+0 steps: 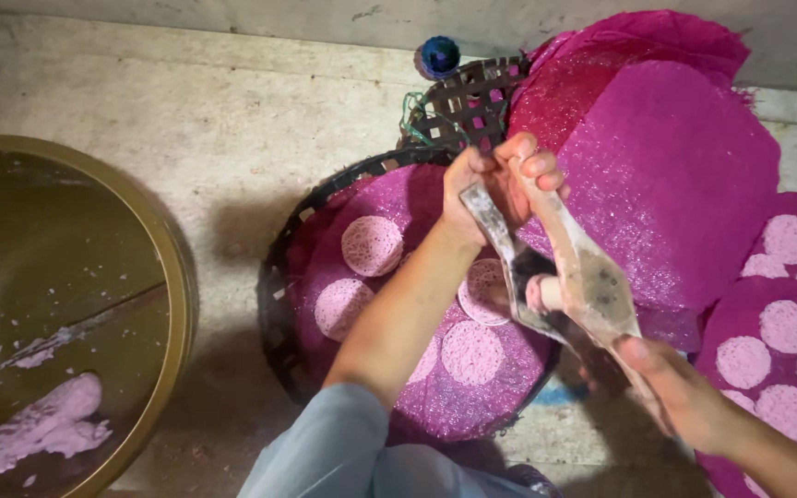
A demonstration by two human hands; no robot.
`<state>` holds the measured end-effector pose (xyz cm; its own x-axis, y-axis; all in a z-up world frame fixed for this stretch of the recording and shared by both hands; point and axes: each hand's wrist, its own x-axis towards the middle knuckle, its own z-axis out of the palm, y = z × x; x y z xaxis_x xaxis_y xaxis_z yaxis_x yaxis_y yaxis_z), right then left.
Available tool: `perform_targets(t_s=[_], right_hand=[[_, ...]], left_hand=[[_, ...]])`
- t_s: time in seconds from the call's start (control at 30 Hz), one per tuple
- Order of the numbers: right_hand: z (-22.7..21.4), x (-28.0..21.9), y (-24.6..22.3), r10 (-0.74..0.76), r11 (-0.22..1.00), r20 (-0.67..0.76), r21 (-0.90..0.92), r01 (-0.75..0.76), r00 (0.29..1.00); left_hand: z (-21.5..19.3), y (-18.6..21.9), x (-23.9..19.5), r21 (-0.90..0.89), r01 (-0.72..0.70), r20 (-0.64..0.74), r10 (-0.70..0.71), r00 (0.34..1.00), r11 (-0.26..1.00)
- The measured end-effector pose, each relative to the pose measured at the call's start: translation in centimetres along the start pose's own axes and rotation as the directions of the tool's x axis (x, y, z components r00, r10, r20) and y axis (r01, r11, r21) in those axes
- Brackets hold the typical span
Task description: The person scoops pink paste from a bowl and presses it into a circular mold on a purple glittery mat. They repeatedly fill the mold, scrape off excess paste, and place the formed circles onto a nearby tray.
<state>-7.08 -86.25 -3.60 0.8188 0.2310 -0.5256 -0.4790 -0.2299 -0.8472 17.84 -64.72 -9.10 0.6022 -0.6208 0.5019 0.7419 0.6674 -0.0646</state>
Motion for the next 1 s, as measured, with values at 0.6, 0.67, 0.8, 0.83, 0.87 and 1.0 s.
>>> perform_targets(t_s=[0.6,0.67,0.8,0.83,0.87,1.0], right_hand=[[0.3,-3.9,15.0,-0.059,0.972,-0.236,0.207,0.109,0.97],[0.0,-5.7,15.4,-0.105,0.992,-0.279,0.041,0.121,0.954],[-1.0,-9.1,17.0,-0.327,0.8,-0.306,-0.593,0.09,0.894],[-1.3,-9.8,17.5,-0.388,0.66,-0.291,-0.75,0.043,0.875],[-1.5,-10.3,18.1,-0.456,0.516,-0.244,-0.856,0.031,0.856],[-1.9,-11.8,20.6,-0.399,0.911,-0.39,-0.271,0.311,0.83]], left_hand=[[7.4,0.3,-7.9,0.634,0.248,-0.585,-0.244,0.774,-0.733],[6.7,0.0,-8.3,0.506,0.16,-0.677,-0.275,0.682,-0.847],[6.9,-0.2,-7.9,0.533,0.08,-0.638,-0.338,0.692,-0.842],[7.1,-0.1,-7.7,0.53,0.075,-0.65,-0.348,0.676,-0.845],[7.4,-0.1,-7.5,0.527,0.072,-0.665,-0.358,0.656,-0.847],[7.2,1.6,-6.0,0.521,0.347,-0.746,-0.219,0.629,-0.78]])
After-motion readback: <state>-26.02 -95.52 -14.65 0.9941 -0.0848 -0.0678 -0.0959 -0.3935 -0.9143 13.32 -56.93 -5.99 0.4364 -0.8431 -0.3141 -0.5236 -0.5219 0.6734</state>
